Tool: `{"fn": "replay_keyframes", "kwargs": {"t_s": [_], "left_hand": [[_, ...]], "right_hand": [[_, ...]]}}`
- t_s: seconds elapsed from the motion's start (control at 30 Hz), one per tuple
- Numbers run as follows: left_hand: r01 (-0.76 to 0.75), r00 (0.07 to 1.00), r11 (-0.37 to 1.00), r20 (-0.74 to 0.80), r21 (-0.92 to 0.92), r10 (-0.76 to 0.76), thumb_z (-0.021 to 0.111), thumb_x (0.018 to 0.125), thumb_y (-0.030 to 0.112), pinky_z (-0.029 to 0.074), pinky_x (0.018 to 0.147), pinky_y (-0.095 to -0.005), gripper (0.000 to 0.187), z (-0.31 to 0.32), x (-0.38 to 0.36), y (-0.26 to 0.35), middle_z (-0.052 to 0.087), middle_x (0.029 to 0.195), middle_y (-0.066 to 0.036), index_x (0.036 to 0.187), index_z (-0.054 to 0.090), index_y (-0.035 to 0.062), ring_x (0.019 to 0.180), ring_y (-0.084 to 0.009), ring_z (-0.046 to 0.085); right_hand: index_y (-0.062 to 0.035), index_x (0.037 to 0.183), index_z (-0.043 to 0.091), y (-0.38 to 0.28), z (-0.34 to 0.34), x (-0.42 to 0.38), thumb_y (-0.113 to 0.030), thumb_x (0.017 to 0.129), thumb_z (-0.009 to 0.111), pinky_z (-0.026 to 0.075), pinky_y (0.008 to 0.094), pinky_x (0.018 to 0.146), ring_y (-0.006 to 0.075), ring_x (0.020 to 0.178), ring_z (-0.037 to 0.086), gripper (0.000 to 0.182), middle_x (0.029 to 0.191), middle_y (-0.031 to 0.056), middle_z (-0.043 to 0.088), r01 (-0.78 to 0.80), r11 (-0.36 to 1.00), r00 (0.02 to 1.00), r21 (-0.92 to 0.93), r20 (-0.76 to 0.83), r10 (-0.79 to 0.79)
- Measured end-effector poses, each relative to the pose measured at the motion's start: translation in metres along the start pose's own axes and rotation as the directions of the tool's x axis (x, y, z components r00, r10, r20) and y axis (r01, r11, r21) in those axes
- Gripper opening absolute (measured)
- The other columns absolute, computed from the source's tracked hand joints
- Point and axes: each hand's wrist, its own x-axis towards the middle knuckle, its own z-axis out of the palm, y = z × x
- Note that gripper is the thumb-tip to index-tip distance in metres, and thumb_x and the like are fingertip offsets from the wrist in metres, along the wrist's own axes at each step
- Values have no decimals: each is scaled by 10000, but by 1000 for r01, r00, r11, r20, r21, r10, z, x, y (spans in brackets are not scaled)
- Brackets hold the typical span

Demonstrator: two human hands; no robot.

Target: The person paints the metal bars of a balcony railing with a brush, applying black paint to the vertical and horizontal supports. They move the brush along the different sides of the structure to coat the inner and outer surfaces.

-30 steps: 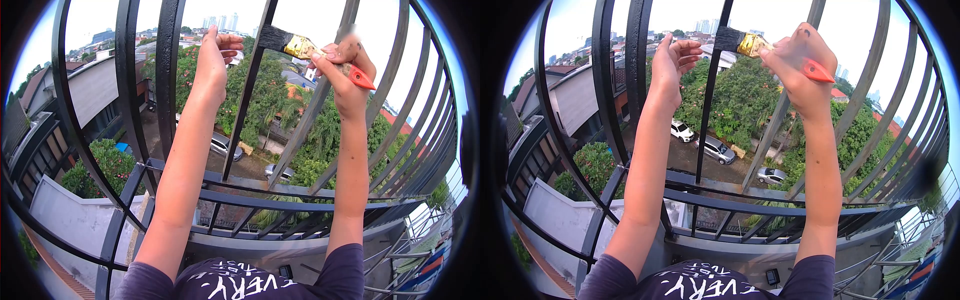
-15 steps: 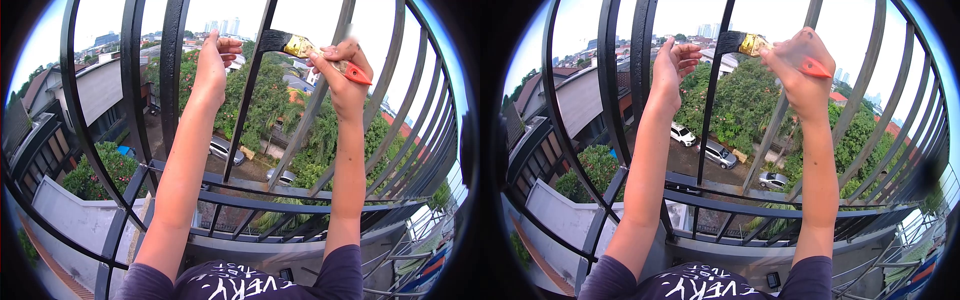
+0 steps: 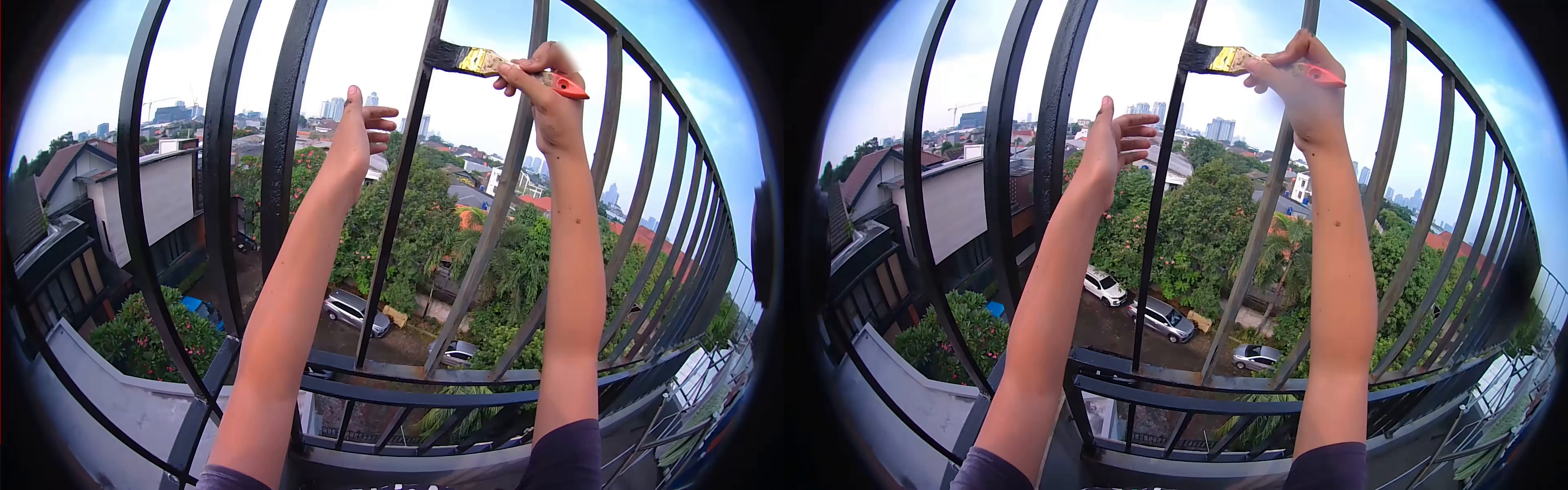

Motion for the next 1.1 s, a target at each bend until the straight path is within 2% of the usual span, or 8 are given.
{"fn": "replay_keyframes", "kwargs": {"t_s": [0.37,0.47,0.57,0.7,0.77,0.9,1.03,1.1], "left_hand": [[8,1000,998,28,-58,-6,53,1043,642,496,973,-386,884,13,0,4,624,1019,-107,1226,657,22,985,-218,597],[23,999,997,44,-72,-20,48,1040,647,501,968,-387,889,15,-3,7,621,1017,-109,1227,653,23,988,-223,600],[31,998,997,55,-66,-28,45,1037,653,501,972,-386,895,11,1,3,620,1022,-111,1230,653,26,994,-227,601],[30,999,997,38,-70,-27,66,1031,674,490,962,-385,888,4,4,3,609,1004,-101,1166,684,51,975,-219,586],[32,999,996,33,-78,-29,81,1031,677,484,950,-384,877,3,5,3,600,991,-92,1135,696,61,951,-212,572],[32,999,997,23,-75,-31,103,1046,648,478,936,-383,838,2,8,4,597,975,-78,1113,698,61,909,-199,553],[52,998,995,20,-82,-51,110,1055,629,470,940,-383,813,9,6,5,596,964,-77,1090,686,57,898,-199,551],[42,999,998,13,-56,-41,94,1056,615,501,938,-364,819,12,3,8,614,948,-84,1117,684,50,933,-193,588]], "right_hand": [[-71,800,528,-1,-16,-1,-26,853,777,595,335,712,214,764,735,258,790,57,634,-85,994,990,-69,104,91],[-75,791,521,4,2,-5,-25,839,784,565,314,648,205,746,730,272,773,57,636,-9,992,997,-126,-78,-1],[-83,790,514,-3,5,-13,-25,828,790,543,301,630,172,706,701,285,779,66,653,-160,985,980,-60,114,166],[-85,789,509,-1,3,-10,9,852,759,543,299,670,186,720,702,275,753,55,634,98,987,979,-128,-163,-118],[-92,784,506,-1,-3,-4,24,861,746,535,289,671,180,741,709,278,758,56,638,112,987,987,111,-129,-98],[-95,789,511,-6,-5,2,-3,856,761,529,285,631,184,730,717,275,766,57,641,-20,998,989,-65,148,29],[-81,763,525,-6,7,4,-42,796,813,534,294,619,178,682,710,292,754,71,664,63,993,997,-99,-46,-67],[-79,762,528,-7,-2,5,-53,798,814,536,290,614,182,694,714,290,748,64,659,25,995,997,-97,72,-18]]}}
